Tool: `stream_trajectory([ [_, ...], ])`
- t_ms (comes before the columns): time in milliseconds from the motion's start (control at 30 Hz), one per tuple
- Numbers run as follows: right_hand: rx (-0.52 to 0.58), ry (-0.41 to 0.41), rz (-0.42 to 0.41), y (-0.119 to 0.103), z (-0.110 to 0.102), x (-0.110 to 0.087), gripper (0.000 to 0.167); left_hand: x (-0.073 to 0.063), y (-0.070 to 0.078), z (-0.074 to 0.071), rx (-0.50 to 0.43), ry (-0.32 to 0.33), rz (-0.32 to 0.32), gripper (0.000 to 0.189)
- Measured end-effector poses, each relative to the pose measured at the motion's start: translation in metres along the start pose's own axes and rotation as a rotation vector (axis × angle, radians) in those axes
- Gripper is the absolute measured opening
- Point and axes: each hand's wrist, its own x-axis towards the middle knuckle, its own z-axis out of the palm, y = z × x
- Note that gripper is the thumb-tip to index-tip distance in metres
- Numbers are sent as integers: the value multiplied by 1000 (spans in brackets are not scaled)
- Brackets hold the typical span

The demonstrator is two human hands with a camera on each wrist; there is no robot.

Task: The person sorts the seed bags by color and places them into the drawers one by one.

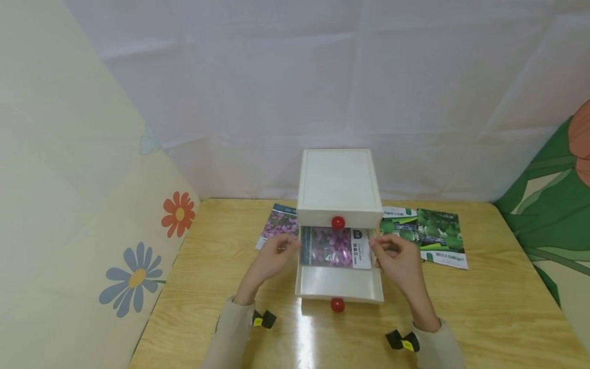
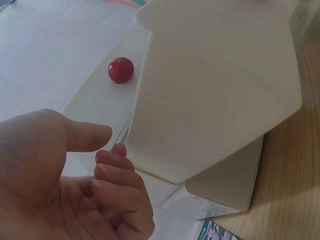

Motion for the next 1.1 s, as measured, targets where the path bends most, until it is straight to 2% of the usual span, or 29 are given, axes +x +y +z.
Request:
stream_trajectory([
  [200, 4, 8, -50, -1, -1, -3, 16, 2, -10, -2, 36, 40, -42, 24],
  [400, -49, 9, -140, -6, -2, -13, 13, 14, -35, -2, 212, 146, -101, 27],
  [500, -57, -5, -166, -11, -1, -23, 12, 19, -51, 0, 326, 163, -145, 38],
  [633, -28, -30, -198, -17, 2, -37, 6, 20, -65, 4, 456, 142, -197, 61],
  [733, -18, -57, -239, -21, 8, -47, 3, 18, -70, 5, 515, 128, -195, 69],
  [833, -13, -91, -288, -24, 14, -55, 6, 16, -74, 7, 570, 122, -183, 71],
  [933, 7, -138, -331, -26, 22, -62, 9, 15, -77, 7, 601, 121, -187, 72],
  [1100, 40, -226, -390, -27, 37, -72, 12, 12, -78, 7, 596, 109, -207, 73],
])
